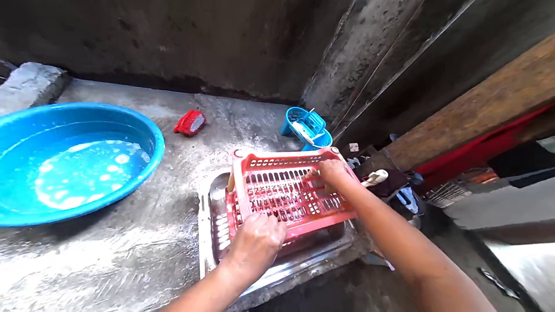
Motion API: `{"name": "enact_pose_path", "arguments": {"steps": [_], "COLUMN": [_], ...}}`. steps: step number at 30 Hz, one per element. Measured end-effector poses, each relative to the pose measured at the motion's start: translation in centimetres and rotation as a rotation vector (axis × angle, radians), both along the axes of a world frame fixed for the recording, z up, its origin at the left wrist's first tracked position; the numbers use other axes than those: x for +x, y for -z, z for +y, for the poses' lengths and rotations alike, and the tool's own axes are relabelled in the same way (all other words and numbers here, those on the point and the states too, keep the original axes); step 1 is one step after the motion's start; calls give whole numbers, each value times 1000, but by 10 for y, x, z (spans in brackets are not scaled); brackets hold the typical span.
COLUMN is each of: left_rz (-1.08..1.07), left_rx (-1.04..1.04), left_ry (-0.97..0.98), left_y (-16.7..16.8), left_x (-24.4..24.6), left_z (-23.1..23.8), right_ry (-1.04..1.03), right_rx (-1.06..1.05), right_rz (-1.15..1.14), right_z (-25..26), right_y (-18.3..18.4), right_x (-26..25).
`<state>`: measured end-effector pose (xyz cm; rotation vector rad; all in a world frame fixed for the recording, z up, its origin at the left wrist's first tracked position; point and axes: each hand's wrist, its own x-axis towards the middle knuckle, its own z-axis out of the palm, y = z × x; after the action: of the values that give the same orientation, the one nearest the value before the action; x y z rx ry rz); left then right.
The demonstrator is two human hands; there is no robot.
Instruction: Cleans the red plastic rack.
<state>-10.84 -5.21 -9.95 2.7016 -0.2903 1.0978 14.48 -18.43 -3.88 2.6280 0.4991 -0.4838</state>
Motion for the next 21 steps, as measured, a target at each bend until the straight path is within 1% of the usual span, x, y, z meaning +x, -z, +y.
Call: {"name": "enact_pose_path", "arguments": {"steps": [3, 5, 8, 9, 10, 11, 12, 13, 14, 15, 16, 18, 21], "left_rz": [-3, 7, 28, 30, 26, 16, 10, 12, 17, 17, 16, 23, 45], "left_rx": [-27, -38, -36, -28, -16, 1, 13, 17, 16, 12, 4, -7, -15], "left_ry": [28, 33, 51, 66, 80, 88, 92, 88, 77, 64, 52, 36, 36], "left_y": [-1, -2, -3, -4, -5, -5, -5, -4, -4, -3, -3, -3, -3], "left_x": [0, -1, -3, -4, -3, -3, -2, -2, -1, 0, 1, 2, 0], "left_z": [0, 0, 2, 5, 8, 10, 11, 11, 9, 7, 6, 3, 2], "right_ry": [33, 27, -72, -104, -119, -128, -139, -188, -250, -303, -327, -281, -213], "right_rx": [5, -117, -317, -361, -372, -312, -204, -106, -52, -21, -22, -74, -266], "right_rz": [91, 188, 355, 380, 374, 321, 217, 74, -55, -128, -137, -53, 181], "right_z": [-21, -31, -44, -43, -39, -33, -27, -24, -22, -22, -25, -28, -34], "right_y": [-10, -13, -14, -20, -30, -39, -46, -44, -35, -23, -11, -1, -18], "right_x": [-3, -8, -12, -12, -13, -14, -16, -15, -11, -7, -6, -21, -42]}}
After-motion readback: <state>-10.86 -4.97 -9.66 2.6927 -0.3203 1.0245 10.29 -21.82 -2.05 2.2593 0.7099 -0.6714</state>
